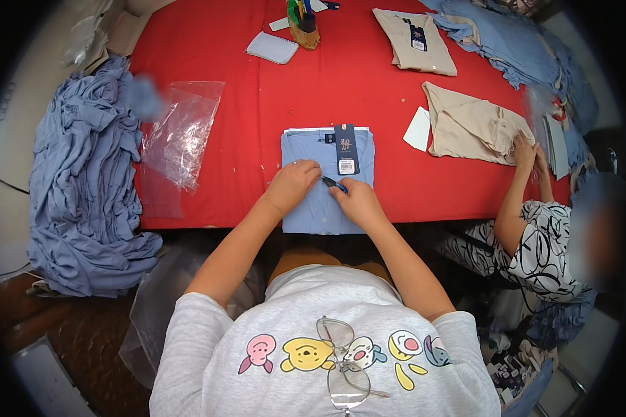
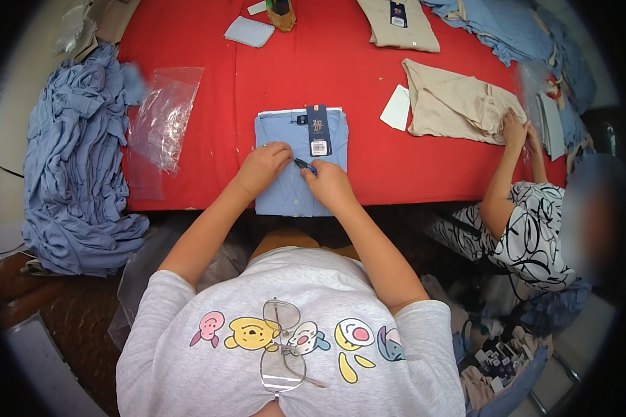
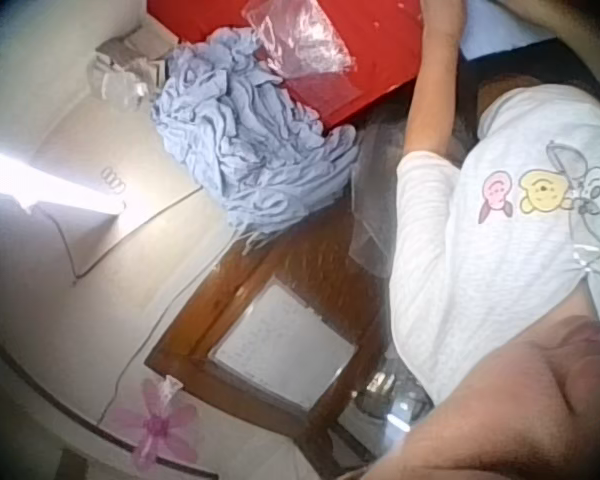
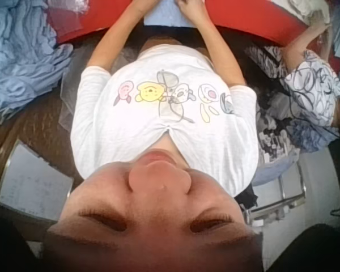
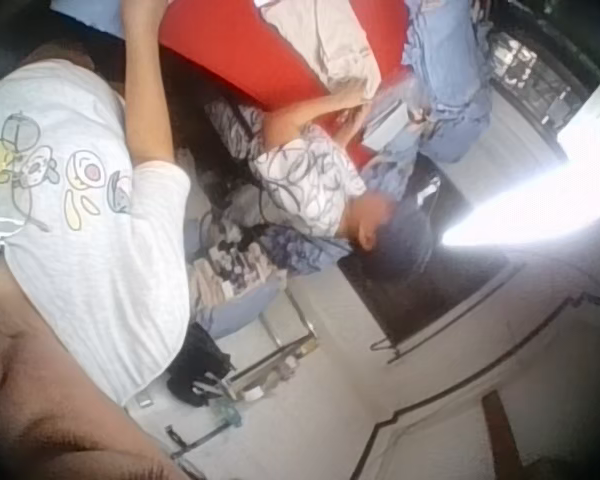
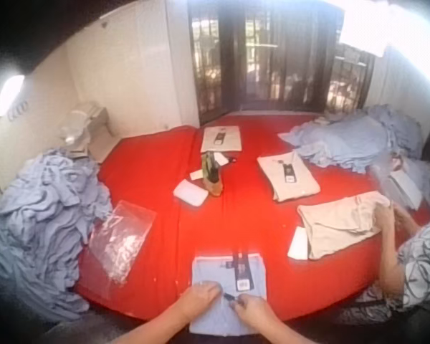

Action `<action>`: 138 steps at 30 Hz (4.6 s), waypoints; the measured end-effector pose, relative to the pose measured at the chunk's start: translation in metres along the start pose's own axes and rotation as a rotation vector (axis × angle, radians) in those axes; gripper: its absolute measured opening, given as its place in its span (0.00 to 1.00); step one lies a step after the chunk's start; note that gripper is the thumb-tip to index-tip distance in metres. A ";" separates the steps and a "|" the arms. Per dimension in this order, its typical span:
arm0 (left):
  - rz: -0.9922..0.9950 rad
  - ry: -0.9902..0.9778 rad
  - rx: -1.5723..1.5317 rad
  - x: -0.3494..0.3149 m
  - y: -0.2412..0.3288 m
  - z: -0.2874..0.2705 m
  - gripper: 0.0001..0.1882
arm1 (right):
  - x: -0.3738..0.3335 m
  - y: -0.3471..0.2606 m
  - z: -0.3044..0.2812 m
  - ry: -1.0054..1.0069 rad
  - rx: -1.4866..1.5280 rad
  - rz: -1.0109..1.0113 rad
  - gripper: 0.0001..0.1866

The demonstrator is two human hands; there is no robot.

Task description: The person places folded shirts into plastic bags, seals the bags by hand, and stacks the completed packages on a table.

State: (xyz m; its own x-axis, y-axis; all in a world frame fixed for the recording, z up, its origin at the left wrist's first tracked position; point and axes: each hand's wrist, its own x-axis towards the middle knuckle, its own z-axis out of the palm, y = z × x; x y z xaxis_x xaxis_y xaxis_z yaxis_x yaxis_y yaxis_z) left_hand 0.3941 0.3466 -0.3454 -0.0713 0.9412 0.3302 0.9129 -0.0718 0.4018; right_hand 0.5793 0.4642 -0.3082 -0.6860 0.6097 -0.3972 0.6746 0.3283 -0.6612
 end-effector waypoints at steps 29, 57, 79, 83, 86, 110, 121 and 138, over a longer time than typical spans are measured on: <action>0.126 0.051 0.084 0.009 -0.006 0.001 0.13 | 0.007 0.006 -0.004 -0.004 0.079 0.009 0.20; -0.826 0.475 0.109 -0.151 -0.002 -0.166 0.13 | 0.053 0.048 -0.052 0.642 0.171 -0.381 0.15; -0.006 -0.081 -0.180 -0.034 0.014 -0.190 0.22 | 0.025 -0.150 0.036 -0.045 1.270 -0.056 0.36; -0.263 -0.019 -0.545 -0.037 0.012 -0.168 0.33 | -0.010 -0.087 -0.009 0.013 1.394 0.142 0.30; -0.539 0.056 -0.732 -0.026 0.004 -0.142 0.52 | -0.046 -0.063 -0.026 -0.025 1.386 0.060 0.29; -0.989 -0.083 -1.522 0.001 0.170 -0.009 0.13 | -0.238 0.128 -0.021 0.664 0.712 0.001 0.24; -0.608 -0.182 -1.489 0.028 0.202 0.004 0.42 | -0.216 0.065 -0.112 0.468 0.056 -0.292 0.04; -0.535 -0.582 -1.979 0.038 0.151 0.005 0.21 | -0.178 0.091 -0.130 -0.170 1.292 -0.199 0.14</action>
State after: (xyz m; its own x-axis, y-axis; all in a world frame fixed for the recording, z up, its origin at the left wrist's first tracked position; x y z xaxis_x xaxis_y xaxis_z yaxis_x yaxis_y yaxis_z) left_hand 0.5317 0.3729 -0.2766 0.3409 0.9244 -0.1711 -0.6975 0.3707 0.6132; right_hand 0.7987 0.4796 -0.2149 -0.8319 0.5027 -0.2350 -0.1213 -0.5780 -0.8070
